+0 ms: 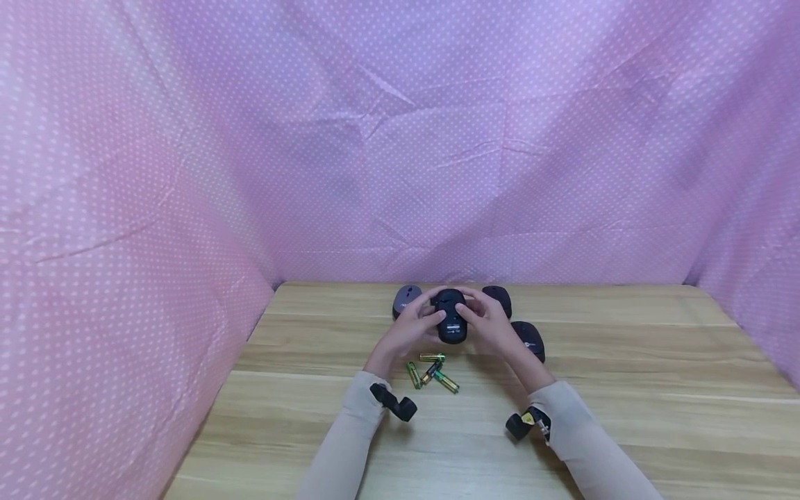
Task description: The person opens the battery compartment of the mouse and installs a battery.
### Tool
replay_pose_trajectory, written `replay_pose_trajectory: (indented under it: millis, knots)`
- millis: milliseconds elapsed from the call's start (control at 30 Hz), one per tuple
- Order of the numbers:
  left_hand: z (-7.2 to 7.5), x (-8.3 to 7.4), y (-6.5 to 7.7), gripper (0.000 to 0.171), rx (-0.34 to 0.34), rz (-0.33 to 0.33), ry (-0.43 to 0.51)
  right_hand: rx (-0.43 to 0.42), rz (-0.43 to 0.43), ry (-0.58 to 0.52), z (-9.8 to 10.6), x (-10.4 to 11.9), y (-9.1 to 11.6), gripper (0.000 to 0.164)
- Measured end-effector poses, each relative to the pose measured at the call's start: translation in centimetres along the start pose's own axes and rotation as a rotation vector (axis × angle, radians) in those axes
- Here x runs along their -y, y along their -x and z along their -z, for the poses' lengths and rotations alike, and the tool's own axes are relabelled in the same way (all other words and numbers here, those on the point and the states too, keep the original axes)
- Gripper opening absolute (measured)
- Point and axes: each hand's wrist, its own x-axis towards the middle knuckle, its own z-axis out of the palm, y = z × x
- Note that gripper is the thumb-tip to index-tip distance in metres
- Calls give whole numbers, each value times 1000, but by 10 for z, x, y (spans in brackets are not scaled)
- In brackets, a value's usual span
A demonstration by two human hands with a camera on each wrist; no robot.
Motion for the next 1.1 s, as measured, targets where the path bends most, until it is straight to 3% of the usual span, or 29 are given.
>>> replay_pose_trajectory:
  millis: [333, 700, 1100]
  knots:
    - [5, -2, 3, 52, 10, 9, -43, -70, 58, -56, 1, -1, 0, 36]
    - [9, -8, 10, 51, 31, 46, -105, -95, 40, -40, 3, 3, 3, 31]
    - [13, -9, 11, 55, 62, 59, -125, -142, -19, -98, 12, 12, -2, 32]
